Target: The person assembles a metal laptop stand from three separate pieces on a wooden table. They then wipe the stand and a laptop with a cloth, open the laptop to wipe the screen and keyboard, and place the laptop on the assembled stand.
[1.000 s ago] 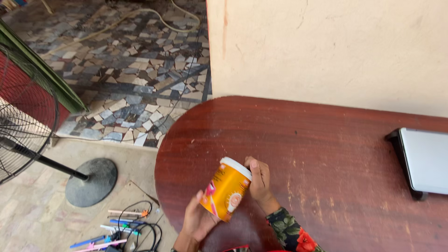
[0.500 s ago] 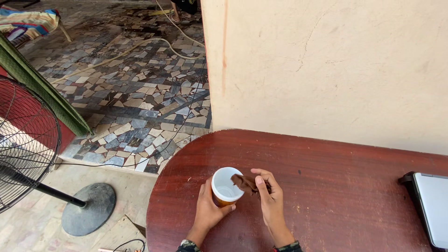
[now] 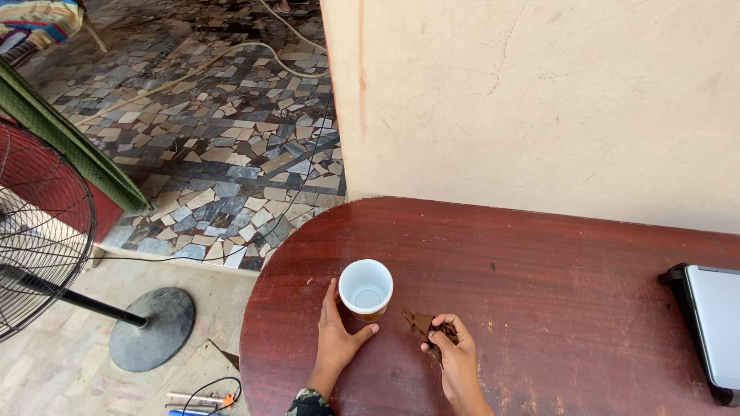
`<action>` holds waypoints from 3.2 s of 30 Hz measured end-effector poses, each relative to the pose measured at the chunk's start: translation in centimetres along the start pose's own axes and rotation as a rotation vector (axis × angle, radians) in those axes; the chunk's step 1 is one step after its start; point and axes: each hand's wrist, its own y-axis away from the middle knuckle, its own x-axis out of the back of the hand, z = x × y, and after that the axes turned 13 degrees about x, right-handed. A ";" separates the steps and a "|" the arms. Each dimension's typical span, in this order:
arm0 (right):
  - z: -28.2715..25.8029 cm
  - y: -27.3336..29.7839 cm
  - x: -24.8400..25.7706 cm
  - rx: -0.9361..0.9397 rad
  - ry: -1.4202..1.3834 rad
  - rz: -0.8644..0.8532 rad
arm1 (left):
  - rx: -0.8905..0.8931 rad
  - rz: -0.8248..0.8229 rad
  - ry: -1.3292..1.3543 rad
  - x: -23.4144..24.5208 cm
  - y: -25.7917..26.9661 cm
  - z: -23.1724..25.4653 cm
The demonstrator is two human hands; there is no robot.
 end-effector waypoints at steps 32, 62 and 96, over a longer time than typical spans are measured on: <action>17.5 30.2 -12.8 -0.227 0.017 -0.292 | 0.153 -0.468 0.139 20.7 20.3 -26.5; 30.8 37.0 -15.1 -0.424 0.568 -0.726 | 0.551 -0.064 0.231 27.2 37.4 -45.8; 45.9 33.8 -32.3 -0.140 0.500 -0.600 | 0.572 -0.173 0.359 36.5 20.5 -54.5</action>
